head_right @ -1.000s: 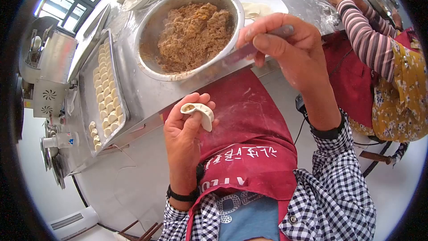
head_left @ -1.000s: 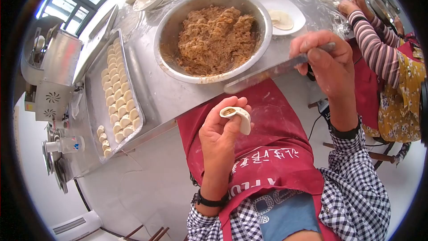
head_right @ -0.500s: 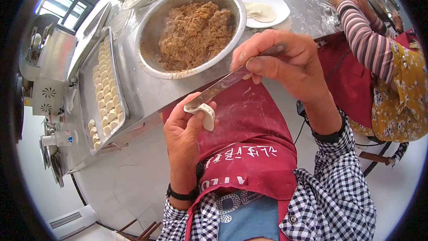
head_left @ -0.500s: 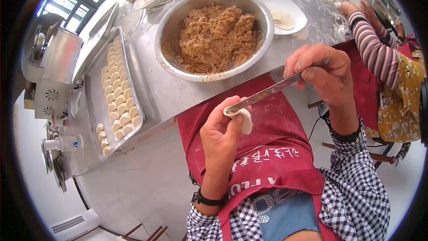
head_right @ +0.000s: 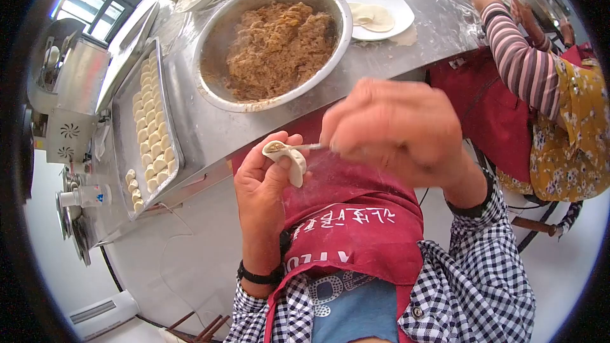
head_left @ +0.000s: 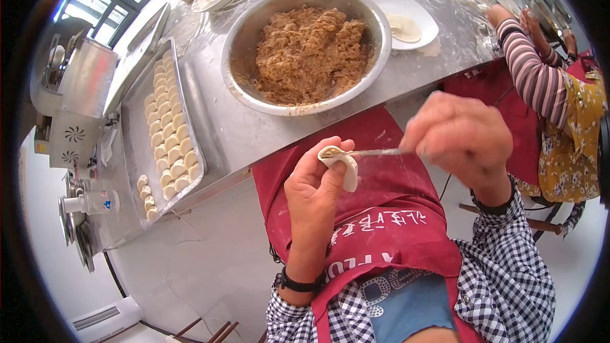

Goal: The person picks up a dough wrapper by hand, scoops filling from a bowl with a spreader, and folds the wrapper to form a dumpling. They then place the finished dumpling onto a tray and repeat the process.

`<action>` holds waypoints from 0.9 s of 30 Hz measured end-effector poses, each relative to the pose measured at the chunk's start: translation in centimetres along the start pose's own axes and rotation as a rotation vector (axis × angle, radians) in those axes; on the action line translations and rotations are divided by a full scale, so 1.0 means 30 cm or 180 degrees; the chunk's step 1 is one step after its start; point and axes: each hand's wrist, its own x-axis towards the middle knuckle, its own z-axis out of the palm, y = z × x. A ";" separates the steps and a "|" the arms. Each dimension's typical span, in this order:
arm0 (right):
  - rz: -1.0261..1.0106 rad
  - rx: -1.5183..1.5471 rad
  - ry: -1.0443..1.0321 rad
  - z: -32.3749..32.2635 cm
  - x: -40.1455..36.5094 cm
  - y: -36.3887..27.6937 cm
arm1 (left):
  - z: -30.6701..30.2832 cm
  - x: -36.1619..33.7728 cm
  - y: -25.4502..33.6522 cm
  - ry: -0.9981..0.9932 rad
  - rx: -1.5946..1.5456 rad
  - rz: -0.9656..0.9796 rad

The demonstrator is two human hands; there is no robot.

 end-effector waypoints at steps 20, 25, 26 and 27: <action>-0.0373 -0.1189 0.0476 0.032 0.050 0.102 | -0.006 0.000 0.030 -0.0056 -0.0674 -0.0189; 0.0229 -0.1386 -0.0183 0.044 0.066 0.332 | -0.017 -0.001 0.042 -0.0122 -0.0248 0.0105; 0.0382 -0.1232 -0.0222 0.053 0.058 0.344 | -0.021 0.001 0.041 -0.0137 -0.0166 0.0209; 0.0386 -0.1224 -0.0227 0.058 0.052 0.347 | -0.023 0.000 0.043 -0.0129 -0.0165 0.0202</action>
